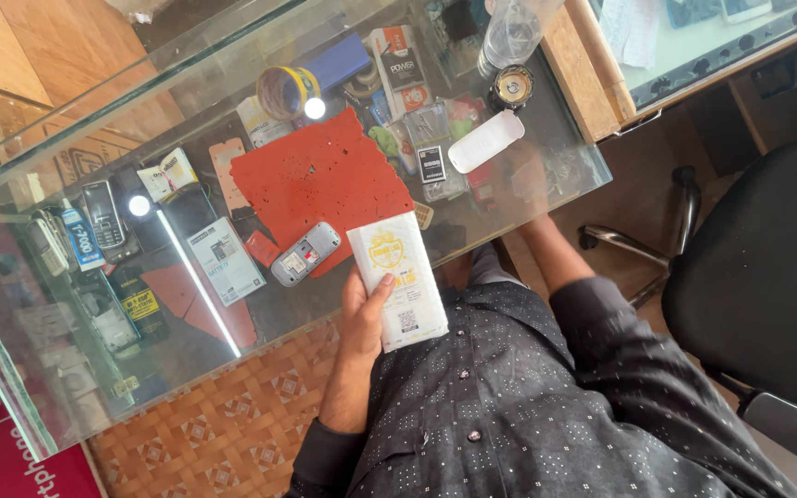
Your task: The person cleans internal components of a disassembled phone with a brush, applies adhesive, and organizes various small electronic parts and replacement screens on a glass workbench.
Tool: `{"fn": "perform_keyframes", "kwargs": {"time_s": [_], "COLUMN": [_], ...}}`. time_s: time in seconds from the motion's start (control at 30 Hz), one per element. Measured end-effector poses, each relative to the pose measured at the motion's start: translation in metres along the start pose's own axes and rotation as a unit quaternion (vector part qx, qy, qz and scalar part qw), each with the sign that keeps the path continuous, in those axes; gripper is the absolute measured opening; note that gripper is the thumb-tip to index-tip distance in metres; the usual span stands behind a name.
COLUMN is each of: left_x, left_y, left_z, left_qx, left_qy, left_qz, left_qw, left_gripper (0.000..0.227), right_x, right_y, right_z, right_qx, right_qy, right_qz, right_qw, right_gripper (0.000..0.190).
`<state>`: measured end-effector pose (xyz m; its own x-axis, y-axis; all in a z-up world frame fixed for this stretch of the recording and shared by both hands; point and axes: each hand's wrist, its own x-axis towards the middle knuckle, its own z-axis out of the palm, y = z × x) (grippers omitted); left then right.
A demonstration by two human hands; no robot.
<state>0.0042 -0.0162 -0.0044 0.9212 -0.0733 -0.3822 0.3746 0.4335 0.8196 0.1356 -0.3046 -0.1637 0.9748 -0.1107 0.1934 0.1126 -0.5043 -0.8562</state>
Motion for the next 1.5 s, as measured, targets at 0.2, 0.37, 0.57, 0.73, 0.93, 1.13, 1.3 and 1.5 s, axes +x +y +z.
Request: {"fn": "perform_keyframes", "kwargs": {"time_s": [0.2, 0.37, 0.57, 0.73, 0.93, 1.13, 1.3, 1.5], "left_x": [0.017, 0.033, 0.063, 0.09, 0.107, 0.118, 0.141, 0.159], "left_y": [-0.013, -0.024, -0.043, -0.059, -0.047, -0.031, -0.042, -0.05], "left_z": [0.01, 0.039, 0.119, 0.16, 0.164, 0.186, 0.194, 0.207], "left_qx": [0.027, 0.059, 0.08, 0.103, 0.063, 0.013, 0.063, 0.097], "left_qy": [-0.04, -0.103, -0.249, -0.194, -0.186, -0.174, -0.215, -0.228], "left_qz": [-0.004, -0.007, -0.006, -0.032, -0.028, -0.083, -0.027, -0.02], "left_qw": [0.999, 0.993, 0.965, 0.975, 0.98, 0.981, 0.974, 0.969], "left_gripper": [0.041, 0.041, 0.048, 0.037, 0.041, 0.057, 0.059, 0.055], "right_x": [-0.111, -0.134, -0.108, -0.096, -0.054, 0.016, 0.026, 0.071], "right_y": [-0.045, -0.097, -0.173, -0.184, -0.053, 0.086, 0.109, 0.144], "right_z": [-0.044, -0.122, -0.146, -0.158, -0.17, -0.11, -0.094, -0.153], "right_qx": [-0.059, -0.012, -0.169, -0.162, 0.19, 0.301, 0.421, 0.483], "right_qy": [0.103, 0.21, 0.179, 0.105, 0.2, 0.108, 0.113, 0.19], "right_qz": [0.022, 0.005, -0.224, -0.192, 0.086, 0.126, 0.151, 0.085], "right_qw": [0.993, 0.978, 0.943, 0.962, 0.957, 0.939, 0.887, 0.851], "right_gripper": [0.021, 0.016, 0.029, 0.033, 0.065, 0.086, 0.098, 0.113]}}
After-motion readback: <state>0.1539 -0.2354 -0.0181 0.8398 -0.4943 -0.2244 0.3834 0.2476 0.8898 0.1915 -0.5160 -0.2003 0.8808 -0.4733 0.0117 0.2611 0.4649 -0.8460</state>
